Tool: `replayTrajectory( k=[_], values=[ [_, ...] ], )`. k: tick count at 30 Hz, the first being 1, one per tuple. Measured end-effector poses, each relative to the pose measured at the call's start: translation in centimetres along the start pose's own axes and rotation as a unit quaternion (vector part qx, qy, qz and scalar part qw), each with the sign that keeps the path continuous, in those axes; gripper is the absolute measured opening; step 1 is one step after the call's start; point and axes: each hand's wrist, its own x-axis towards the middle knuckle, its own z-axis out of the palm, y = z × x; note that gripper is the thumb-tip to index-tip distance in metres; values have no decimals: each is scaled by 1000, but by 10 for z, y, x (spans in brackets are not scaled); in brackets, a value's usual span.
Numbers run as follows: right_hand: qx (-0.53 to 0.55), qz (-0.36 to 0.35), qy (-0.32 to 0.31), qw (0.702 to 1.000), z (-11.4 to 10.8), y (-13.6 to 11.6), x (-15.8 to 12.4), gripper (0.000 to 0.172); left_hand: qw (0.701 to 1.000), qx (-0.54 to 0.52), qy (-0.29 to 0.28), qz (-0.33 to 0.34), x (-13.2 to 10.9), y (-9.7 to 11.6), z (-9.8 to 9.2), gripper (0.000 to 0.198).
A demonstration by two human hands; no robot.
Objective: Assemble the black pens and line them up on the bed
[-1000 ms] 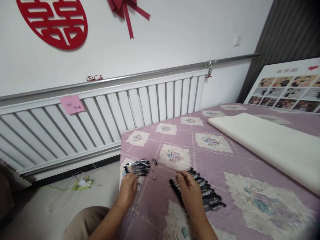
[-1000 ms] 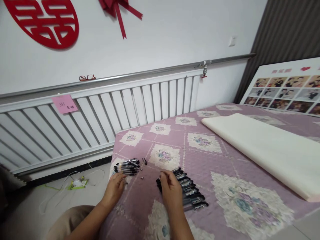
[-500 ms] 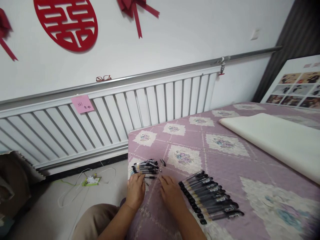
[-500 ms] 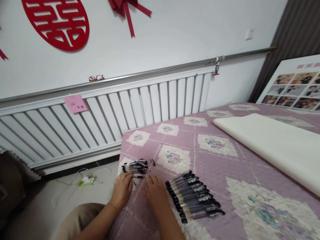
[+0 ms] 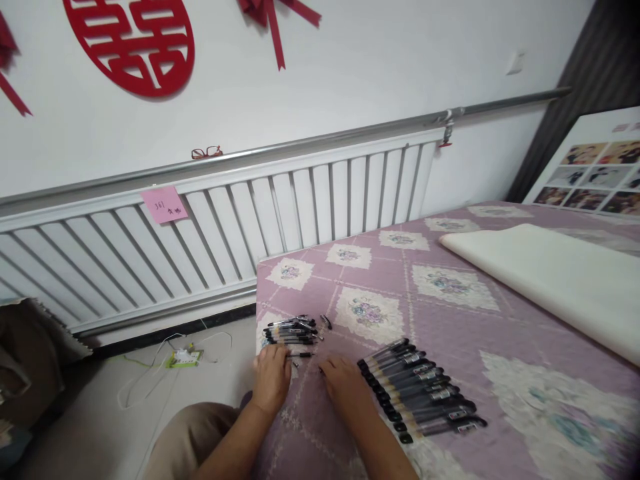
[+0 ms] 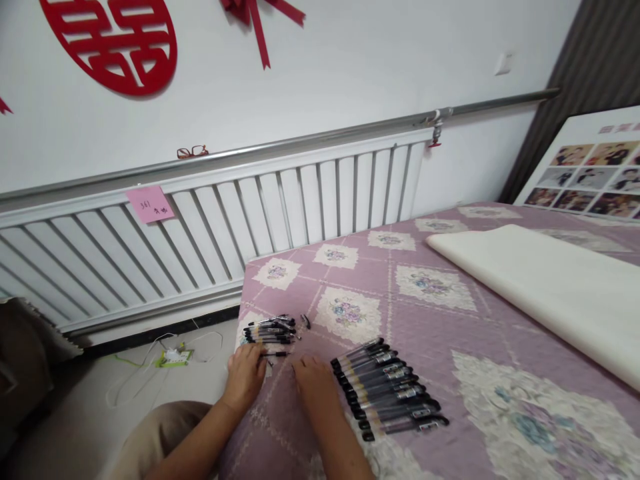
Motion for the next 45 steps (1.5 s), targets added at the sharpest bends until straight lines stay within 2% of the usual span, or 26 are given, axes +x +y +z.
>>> replayTrajectory(
  k=[5, 9, 12, 17, 21, 31, 34, 38, 41, 45],
  values=[
    [-8, -2, -15, 1000, -1, -2, 0, 26, 1000, -2, -18, -4, 1, -1, 1, 23],
    [-42, -3, -20, 999, 0, -4, 1, 31, 1000, -12, -26, -3, 1, -3, 0, 22],
    [-62, -6, -20, 998, 1, -5, 1, 29, 999, -24, -26, 0, 1, -3, 0, 21],
    [-57, -9, -27, 998, -1, -5, 0, 17, 999, -51, -10, 4, 2, -8, 6, 20],
    [-57, -5, -32, 998, 3, -2, 1, 17, 995, -101, 4, 8, 1, -14, 11, 21],
    [-37, 7, -35, 999, 7, 3, 0, 30, 976, -192, 22, 104, -10, -18, 9, 31],
    [3, 23, -38, 999, 5, 5, 1, 31, 975, -200, 5, 98, -21, -18, 5, 30],
    [119, 53, -9, 991, 2, 7, 2, 29, 975, -208, -23, 77, -36, -16, -3, 29],
    [237, 78, 15, 968, -1, 8, 2, 25, 976, -204, -39, 68, -41, -13, -8, 26],
    [374, 108, 22, 921, -1, 8, 2, 21, 980, -185, -41, 59, -41, -10, -10, 24]
  ],
)
